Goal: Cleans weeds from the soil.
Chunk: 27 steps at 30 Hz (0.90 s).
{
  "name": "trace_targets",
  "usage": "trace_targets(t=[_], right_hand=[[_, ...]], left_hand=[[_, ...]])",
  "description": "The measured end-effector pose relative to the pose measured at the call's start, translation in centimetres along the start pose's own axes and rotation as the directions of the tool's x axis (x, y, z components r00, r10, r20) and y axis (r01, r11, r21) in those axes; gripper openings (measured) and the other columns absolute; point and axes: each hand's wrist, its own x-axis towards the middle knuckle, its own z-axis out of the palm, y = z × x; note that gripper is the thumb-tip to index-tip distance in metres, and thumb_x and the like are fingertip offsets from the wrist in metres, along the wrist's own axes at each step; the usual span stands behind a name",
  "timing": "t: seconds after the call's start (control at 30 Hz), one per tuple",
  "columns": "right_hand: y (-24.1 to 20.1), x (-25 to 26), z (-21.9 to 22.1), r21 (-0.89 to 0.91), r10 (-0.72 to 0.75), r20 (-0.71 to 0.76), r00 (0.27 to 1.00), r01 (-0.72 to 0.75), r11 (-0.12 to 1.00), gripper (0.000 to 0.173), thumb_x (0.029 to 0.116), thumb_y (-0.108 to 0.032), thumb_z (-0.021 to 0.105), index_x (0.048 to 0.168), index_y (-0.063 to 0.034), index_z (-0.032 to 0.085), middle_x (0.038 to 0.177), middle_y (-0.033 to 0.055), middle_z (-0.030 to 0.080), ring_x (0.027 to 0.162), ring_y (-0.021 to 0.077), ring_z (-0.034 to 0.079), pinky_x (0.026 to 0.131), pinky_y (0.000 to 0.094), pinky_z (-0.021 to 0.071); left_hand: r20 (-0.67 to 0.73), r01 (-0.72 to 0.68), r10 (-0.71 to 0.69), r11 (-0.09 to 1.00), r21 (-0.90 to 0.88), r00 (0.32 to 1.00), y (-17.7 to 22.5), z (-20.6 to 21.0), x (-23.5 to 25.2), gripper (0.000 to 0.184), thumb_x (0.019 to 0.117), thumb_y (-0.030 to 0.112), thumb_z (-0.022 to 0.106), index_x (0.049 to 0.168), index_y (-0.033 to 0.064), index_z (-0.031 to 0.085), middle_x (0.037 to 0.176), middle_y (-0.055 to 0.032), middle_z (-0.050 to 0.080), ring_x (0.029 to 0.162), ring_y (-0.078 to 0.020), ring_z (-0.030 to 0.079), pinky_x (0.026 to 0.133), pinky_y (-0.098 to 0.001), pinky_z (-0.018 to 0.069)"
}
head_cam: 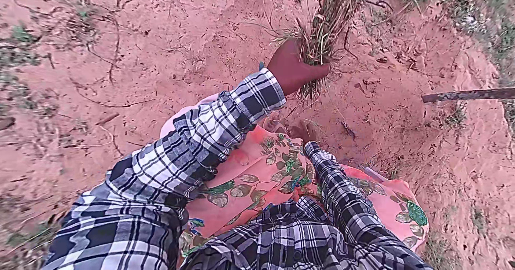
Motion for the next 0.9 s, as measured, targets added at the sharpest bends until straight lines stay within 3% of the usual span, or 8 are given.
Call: trace_targets(t=[0.07,0.13,0.23,0.47,0.63,0.8,0.87,0.9], right_hand=[[0.3,0.8,0.4,0.021,0.053,0.073,0.996,-0.055,0.998,0.041,0.0975,-0.028,0.069,0.138,-0.0265,0.067,0.164,0.0049,0.041,0.151,0.0403,0.034,0.113,0.0673,0.038],[1.5,1.5,-0.1,0.062,0.104,0.054,0.993,-0.107,0.992,0.038,0.0966,-0.025,0.069,0.131,-0.0099,0.068,0.145,0.0152,0.059,0.136,0.0394,0.053,0.106,0.0633,0.0475],[3.3,1.5,-3.3,0.379,0.382,-0.052,0.922,-0.336,0.862,0.038,0.1086,-0.029,0.049,0.123,0.0001,0.068,0.124,0.0242,0.069,0.119,0.04,0.066,0.102,0.06,0.0517],[7.8,-0.6,-9.5,0.665,0.724,-0.161,0.671,-0.468,0.582,0.053,0.1141,-0.039,0.03,0.128,-0.0036,0.068,0.127,0.0234,0.069,0.123,0.0386,0.064,0.105,0.0569,0.0474],[6.8,-0.6,-7.5,0.513,0.635,-0.054,0.771,-0.524,0.68,0.041,0.1102,-0.03,0.048,0.135,-0.0014,0.064,0.133,0.025,0.065,0.129,0.0403,0.06,0.11,0.0571,0.0452],[5.0,1.2,-3.6,0.402,0.48,0.054,0.876,-0.459,0.792,0.041,0.0966,-0.012,0.065,0.138,-0.0142,0.064,0.131,0.0199,0.068,0.123,0.0407,0.064,0.102,0.0628,0.0507],[4.4,0.5,-2.7,0.341,0.33,-0.07,0.941,-0.288,0.895,0.037,0.1035,-0.02,0.059,0.139,-0.0094,0.061,0.125,0.023,0.07,0.115,0.0417,0.068,0.096,0.059,0.055],[3.4,-1.2,-2.5,0.205,0.199,-0.3,0.933,-0.14,0.969,0.036,0.1081,-0.026,0.05,0.132,-0.0036,0.065,0.111,0.0234,0.074,0.1,0.0395,0.073,0.085,0.0509,0.0603]], left_hand=[[0.025,0.004,-0.004,1.0,0.005,1.0,-0.1,0.5,-0.2,0.051,0.0808,0.019,0.085,0.124,0.0031,0.063,0.114,-0.0009,0.072,0.106,0.0037,0.066,0.098,-0.0193,0.0544],[0.044,-0.01,0.01,1.0,-0.002,0.999,-0.3,0.8,-0.3,0.047,0.0802,0.018,0.086,0.12,0.0042,0.065,0.111,0.0009,0.073,0.105,0.0049,0.067,0.096,-0.0184,0.0553],[0.065,-0.038,0.037,0.999,0.021,0.997,-0.8,1.0,-0.1,0.047,0.0807,0.019,0.085,0.121,0.0041,0.066,0.112,-0.0003,0.073,0.105,0.0037,0.067,0.097,-0.0198,0.0555],[0.072,-0.068,0.062,0.995,0.074,0.995,-1.1,1.1,0.5,0.045,0.0838,0.02,0.083,0.122,0.0029,0.067,0.114,-0.0041,0.073,0.106,-0.0002,0.068,0.099,-0.0244,0.0551],[0.108,-0.065,0.052,0.991,0.121,0.993,-1.2,1.4,0.3,0.041,0.0833,0.024,0.082,0.117,0.0041,0.07,0.11,-0.0047,0.074,0.102,-0.0028,0.069,0.096,-0.0279,0.0551],[0.114,-0.103,0.089,0.987,0.121,0.99,-1.2,1.3,0.1,0.04,0.0828,0.025,0.081,0.116,0.0056,0.071,0.108,-0.0024,0.074,0.101,-0.0002,0.068,0.094,-0.026,0.055],[0.097,-0.121,0.112,0.988,0.093,0.989,-0.9,1.2,-0.2,0.04,0.0811,0.024,0.082,0.115,0.007,0.07,0.107,0.0011,0.074,0.1,0.0037,0.067,0.094,-0.0213,0.0553],[0.094,-0.126,0.119,0.989,0.077,0.988,-0.6,1.1,-0.3,0.04,0.0806,0.023,0.082,0.115,0.0074,0.07,0.107,0.0025,0.074,0.1,0.0052,0.067,0.093,-0.0196,0.0552]])
